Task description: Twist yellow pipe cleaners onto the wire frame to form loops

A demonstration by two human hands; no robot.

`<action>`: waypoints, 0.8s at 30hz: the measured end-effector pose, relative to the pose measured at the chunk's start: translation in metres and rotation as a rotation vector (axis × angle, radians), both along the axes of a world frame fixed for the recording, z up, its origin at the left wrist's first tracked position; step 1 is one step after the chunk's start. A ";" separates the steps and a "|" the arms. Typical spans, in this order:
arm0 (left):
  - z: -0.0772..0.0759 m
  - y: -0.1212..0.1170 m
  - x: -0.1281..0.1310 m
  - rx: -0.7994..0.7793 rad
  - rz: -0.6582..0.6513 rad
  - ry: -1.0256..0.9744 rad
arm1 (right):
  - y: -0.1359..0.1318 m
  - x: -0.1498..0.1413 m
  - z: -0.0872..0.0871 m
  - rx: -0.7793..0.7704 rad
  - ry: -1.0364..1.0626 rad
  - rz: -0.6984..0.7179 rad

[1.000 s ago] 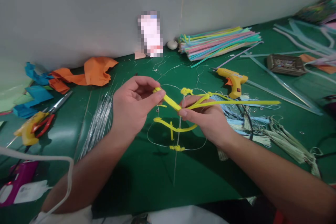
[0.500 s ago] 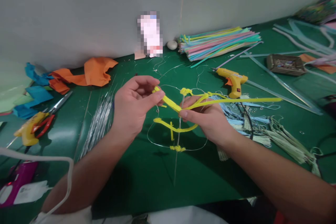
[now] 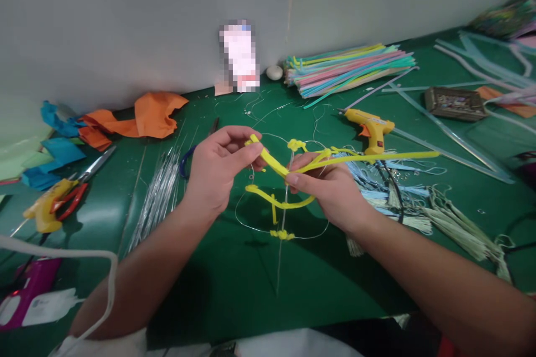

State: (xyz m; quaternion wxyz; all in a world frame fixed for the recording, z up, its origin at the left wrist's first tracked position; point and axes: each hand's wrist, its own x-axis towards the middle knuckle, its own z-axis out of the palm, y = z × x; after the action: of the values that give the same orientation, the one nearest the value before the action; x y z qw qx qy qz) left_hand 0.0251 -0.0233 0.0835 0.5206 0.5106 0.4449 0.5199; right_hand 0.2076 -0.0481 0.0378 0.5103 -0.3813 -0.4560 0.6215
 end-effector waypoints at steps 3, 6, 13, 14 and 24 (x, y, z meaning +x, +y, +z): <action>-0.001 0.000 -0.001 -0.065 -0.087 0.054 | 0.000 0.000 0.000 0.000 0.000 -0.013; -0.004 0.001 -0.003 -0.112 -0.196 0.118 | 0.000 0.001 -0.001 -0.008 -0.014 -0.011; -0.007 0.000 -0.002 -0.078 -0.207 0.157 | 0.001 0.000 -0.002 -0.031 -0.020 0.000; -0.007 0.000 -0.002 -0.071 -0.204 0.149 | 0.001 0.000 -0.002 -0.034 -0.015 0.007; -0.009 0.001 -0.003 -0.065 -0.215 0.141 | 0.002 0.004 -0.006 -0.030 -0.049 0.037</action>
State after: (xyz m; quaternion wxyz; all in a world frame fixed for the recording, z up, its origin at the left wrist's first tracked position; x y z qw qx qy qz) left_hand 0.0216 -0.0227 0.0748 0.5569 0.5737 0.4396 0.4092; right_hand 0.2120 -0.0460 0.0321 0.4815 -0.3957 -0.4660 0.6280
